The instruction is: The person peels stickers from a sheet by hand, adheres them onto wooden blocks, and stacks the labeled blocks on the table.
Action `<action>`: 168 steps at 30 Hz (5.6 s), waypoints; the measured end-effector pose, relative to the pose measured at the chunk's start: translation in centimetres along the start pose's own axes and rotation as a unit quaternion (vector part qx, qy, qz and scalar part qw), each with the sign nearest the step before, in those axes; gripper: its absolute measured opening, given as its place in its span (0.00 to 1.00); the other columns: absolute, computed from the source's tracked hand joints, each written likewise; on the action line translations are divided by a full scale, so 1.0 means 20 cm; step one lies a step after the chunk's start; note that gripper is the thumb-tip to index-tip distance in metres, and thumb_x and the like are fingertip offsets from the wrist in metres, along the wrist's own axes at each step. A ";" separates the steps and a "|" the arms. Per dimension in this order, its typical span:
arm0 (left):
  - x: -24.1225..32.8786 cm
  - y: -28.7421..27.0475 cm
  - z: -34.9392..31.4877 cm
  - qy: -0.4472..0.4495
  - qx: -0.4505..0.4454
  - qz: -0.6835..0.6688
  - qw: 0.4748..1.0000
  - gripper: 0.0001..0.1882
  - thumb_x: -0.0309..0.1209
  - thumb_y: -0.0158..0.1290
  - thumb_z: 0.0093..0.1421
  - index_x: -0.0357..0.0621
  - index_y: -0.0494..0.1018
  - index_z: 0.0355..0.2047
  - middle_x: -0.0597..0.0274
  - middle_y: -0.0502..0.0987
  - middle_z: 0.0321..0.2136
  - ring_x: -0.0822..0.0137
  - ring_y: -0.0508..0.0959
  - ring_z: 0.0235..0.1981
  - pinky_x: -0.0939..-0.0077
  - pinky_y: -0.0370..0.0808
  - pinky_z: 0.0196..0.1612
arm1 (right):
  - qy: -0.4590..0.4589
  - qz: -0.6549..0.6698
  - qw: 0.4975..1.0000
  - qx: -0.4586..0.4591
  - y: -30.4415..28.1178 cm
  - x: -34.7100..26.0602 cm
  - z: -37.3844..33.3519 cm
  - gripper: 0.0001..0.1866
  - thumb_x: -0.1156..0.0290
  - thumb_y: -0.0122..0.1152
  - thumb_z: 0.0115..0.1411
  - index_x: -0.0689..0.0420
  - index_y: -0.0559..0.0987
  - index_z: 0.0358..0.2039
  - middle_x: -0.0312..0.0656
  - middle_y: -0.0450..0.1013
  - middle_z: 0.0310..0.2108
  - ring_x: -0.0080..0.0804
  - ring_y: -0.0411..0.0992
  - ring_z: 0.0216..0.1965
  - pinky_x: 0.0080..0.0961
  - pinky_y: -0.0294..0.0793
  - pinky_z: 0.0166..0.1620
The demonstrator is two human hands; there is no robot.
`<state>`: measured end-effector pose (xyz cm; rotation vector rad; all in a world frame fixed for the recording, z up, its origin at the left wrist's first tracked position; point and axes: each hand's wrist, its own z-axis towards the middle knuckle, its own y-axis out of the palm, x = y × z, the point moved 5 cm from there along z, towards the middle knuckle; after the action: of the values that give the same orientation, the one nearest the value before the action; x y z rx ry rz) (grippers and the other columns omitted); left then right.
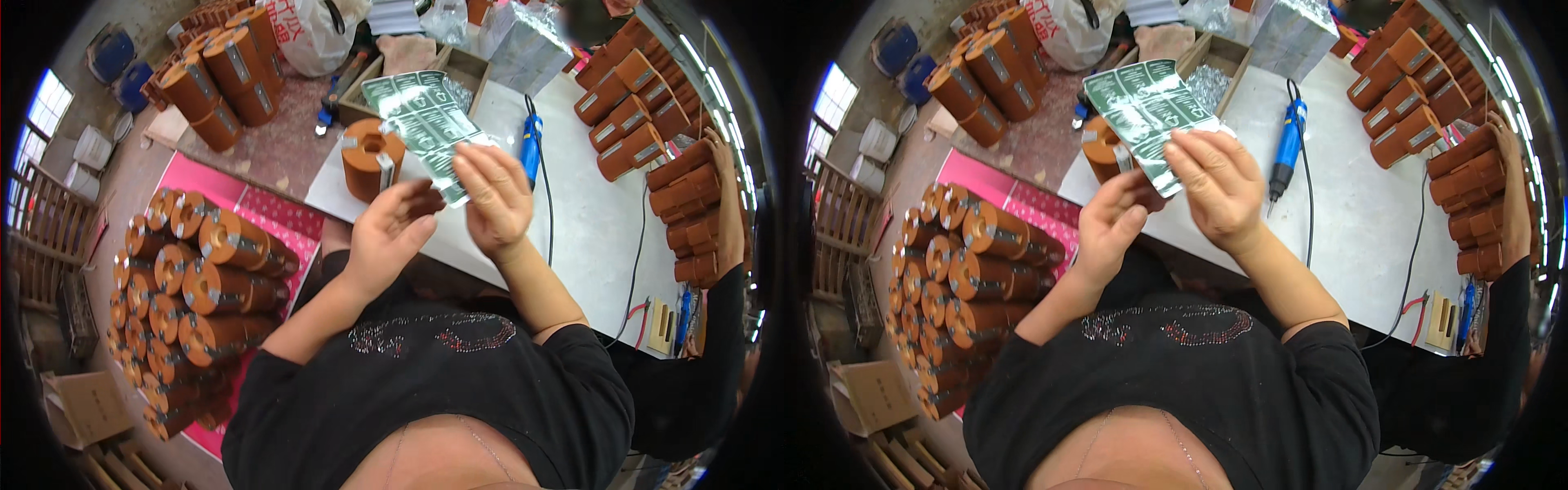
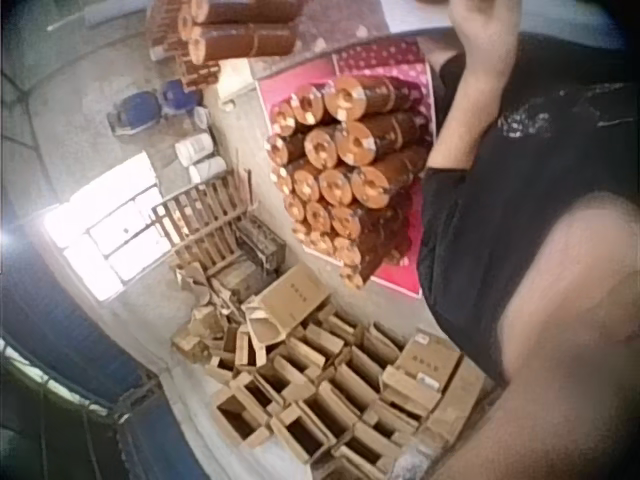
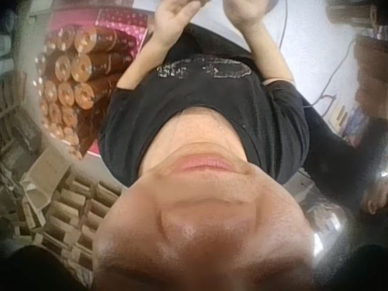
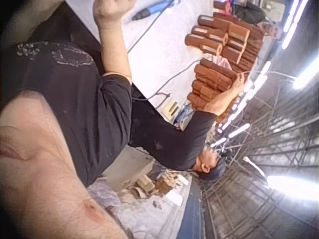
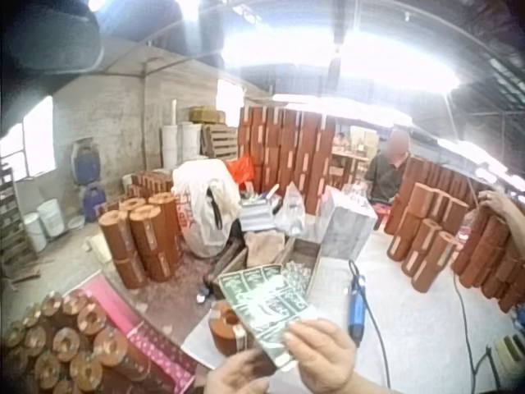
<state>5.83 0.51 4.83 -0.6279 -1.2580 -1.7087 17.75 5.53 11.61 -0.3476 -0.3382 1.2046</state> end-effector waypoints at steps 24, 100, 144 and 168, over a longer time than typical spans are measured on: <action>-0.50 -0.12 -0.18 -0.316 0.054 0.047 0.946 0.13 0.23 0.48 0.59 0.33 0.65 0.45 0.55 0.74 0.37 0.69 0.76 0.38 0.75 0.76 0.40 | 0.179 0.138 0.968 -0.112 0.03 -0.08 -0.61 0.12 0.79 0.61 0.43 0.59 0.77 0.32 0.41 0.71 0.34 0.41 0.68 0.36 0.32 0.69 0.38; -0.27 -0.04 -0.16 -0.133 0.072 0.162 0.975 0.05 0.23 0.47 0.58 0.34 0.71 0.32 0.70 0.72 0.25 0.84 0.67 0.24 0.88 0.64 0.26 | 0.475 0.420 0.766 -0.102 0.08 0.01 -0.52 0.08 0.77 0.57 0.55 0.62 0.72 0.37 0.41 0.66 0.45 0.25 0.68 0.43 0.24 0.69 0.47; -0.14 -0.10 0.04 -0.104 0.062 -0.016 0.993 0.34 0.40 0.60 0.51 0.36 0.57 0.52 0.55 0.69 0.45 0.66 0.71 0.47 0.70 0.68 0.50 | 0.534 0.493 0.681 -0.085 0.07 0.09 -0.21 0.09 0.69 0.63 0.52 0.61 0.73 0.26 0.31 0.69 0.23 0.14 0.64 0.25 0.12 0.64 0.29; -0.13 -0.06 0.00 -0.089 0.067 0.046 0.993 0.41 0.24 0.62 0.40 0.38 0.52 0.53 0.55 0.64 0.46 0.65 0.67 0.49 0.68 0.66 0.52 | 0.468 0.392 0.788 -0.078 0.11 0.07 -0.27 0.12 0.71 0.63 0.53 0.59 0.69 0.33 0.31 0.66 0.29 0.13 0.61 0.30 0.10 0.62 0.33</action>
<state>6.11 1.48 2.15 -0.7589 -1.4342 -1.5044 18.69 7.07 5.92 -1.2605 0.6580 1.6331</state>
